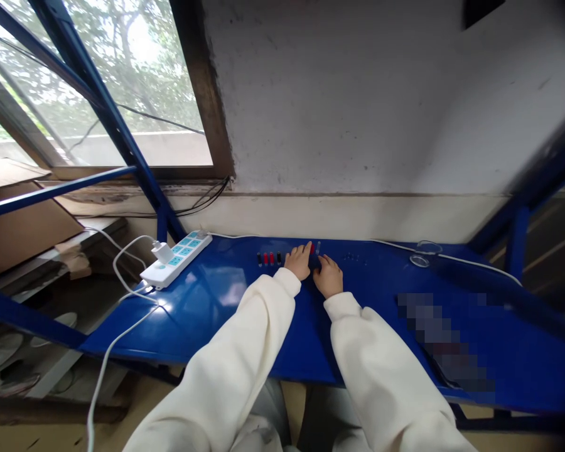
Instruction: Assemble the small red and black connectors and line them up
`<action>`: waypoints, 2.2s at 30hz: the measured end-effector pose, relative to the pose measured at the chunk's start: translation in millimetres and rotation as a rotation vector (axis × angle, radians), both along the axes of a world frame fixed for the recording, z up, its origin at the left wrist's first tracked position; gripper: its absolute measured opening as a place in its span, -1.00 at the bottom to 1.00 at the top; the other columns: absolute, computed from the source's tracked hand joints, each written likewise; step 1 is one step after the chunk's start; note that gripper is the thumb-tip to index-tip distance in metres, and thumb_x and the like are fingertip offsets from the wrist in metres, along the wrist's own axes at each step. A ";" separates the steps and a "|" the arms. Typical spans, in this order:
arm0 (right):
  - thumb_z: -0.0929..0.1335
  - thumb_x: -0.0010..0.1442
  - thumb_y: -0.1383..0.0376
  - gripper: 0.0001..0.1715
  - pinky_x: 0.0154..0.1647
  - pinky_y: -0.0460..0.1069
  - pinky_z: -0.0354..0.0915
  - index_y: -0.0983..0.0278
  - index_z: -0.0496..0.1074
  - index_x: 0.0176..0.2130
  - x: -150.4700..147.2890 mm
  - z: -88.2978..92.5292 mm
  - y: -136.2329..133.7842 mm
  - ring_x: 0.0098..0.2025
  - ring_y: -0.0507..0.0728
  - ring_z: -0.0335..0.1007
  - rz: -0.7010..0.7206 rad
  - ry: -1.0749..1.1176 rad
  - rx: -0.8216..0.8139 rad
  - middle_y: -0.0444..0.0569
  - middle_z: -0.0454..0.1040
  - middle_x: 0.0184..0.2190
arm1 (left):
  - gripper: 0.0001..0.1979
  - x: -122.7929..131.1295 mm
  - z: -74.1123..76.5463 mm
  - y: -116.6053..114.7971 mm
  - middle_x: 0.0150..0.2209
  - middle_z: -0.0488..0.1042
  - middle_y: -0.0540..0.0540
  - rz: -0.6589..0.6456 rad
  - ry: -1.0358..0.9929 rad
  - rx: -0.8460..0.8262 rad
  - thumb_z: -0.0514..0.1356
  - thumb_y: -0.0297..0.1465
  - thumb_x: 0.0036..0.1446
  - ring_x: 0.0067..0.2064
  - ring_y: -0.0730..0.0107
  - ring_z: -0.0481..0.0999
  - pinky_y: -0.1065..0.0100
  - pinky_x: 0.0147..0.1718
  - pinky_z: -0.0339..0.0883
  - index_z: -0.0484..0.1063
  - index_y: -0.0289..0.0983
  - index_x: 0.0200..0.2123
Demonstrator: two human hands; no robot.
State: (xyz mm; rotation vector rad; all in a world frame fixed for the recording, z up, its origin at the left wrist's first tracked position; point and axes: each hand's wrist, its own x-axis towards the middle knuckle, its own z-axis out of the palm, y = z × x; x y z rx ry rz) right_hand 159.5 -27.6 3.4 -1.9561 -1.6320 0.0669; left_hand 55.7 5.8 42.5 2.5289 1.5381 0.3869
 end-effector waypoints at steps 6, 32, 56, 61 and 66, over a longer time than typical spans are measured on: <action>0.17 -0.01 0.41 -0.46 0.06 0.10 0.02 0.34 0.29 0.01 0.1 1.7 0.0 0.12 0.20 0.05 -0.029 0.010 -0.042 0.08 0.22 0.07 | -0.31 13.3 -13.8 6.7 0.13 0.07 -0.18 0.115 -0.036 0.058 -0.06 -0.57 -0.04 0.06 0.13 0.11 0.10 -0.08 0.09 -0.16 -0.14 0.19; 0.04 0.20 0.15 -0.43 0.14 0.25 -0.30 0.30 0.08 0.14 -2.9 -8.6 16.0 0.23 0.20 -0.28 0.055 -0.076 -0.222 0.08 -0.03 0.19 | -0.93 -18.6 -24.7 -30.1 -0.41 0.42 -0.05 0.172 -0.749 0.272 0.09 -0.40 0.02 -0.39 0.45 0.38 0.37 -0.32 0.28 0.33 -0.27 -0.39; 0.11 0.18 0.22 -0.68 -0.17 0.01 0.19 0.36 0.27 -0.20 -0.9 12.3 7.9 -0.26 0.09 0.28 0.096 0.331 0.469 0.08 0.38 -0.29 | -0.79 -16.7 -38.0 -27.9 -0.50 0.34 -0.02 0.306 -1.357 -0.051 0.19 -0.31 -0.12 -0.54 0.59 0.31 0.52 -0.62 0.24 0.30 -0.33 -0.43; 0.12 0.16 0.14 -0.67 -0.28 -0.03 0.23 0.33 0.25 -0.25 -3.9 15.7 0.2 -0.34 0.06 0.29 0.102 0.545 0.474 0.03 0.37 -0.36 | -0.80 -17.5 -37.9 -27.6 -0.52 0.33 0.01 0.324 -1.374 -0.059 0.19 -0.32 -0.11 -0.57 0.59 0.33 0.51 -0.61 0.24 0.29 -0.32 -0.44; 0.16 0.12 0.11 -0.68 -0.31 -0.04 0.23 0.31 0.25 -0.31 -3.4 12.4 1.9 -0.40 0.04 0.27 0.126 0.657 0.441 -0.03 0.35 -0.42 | -0.80 -17.8 -37.6 -26.8 -0.52 0.34 0.01 0.338 -1.395 -0.061 0.19 -0.32 -0.12 -0.58 0.60 0.32 0.51 -0.61 0.24 0.28 -0.32 -0.45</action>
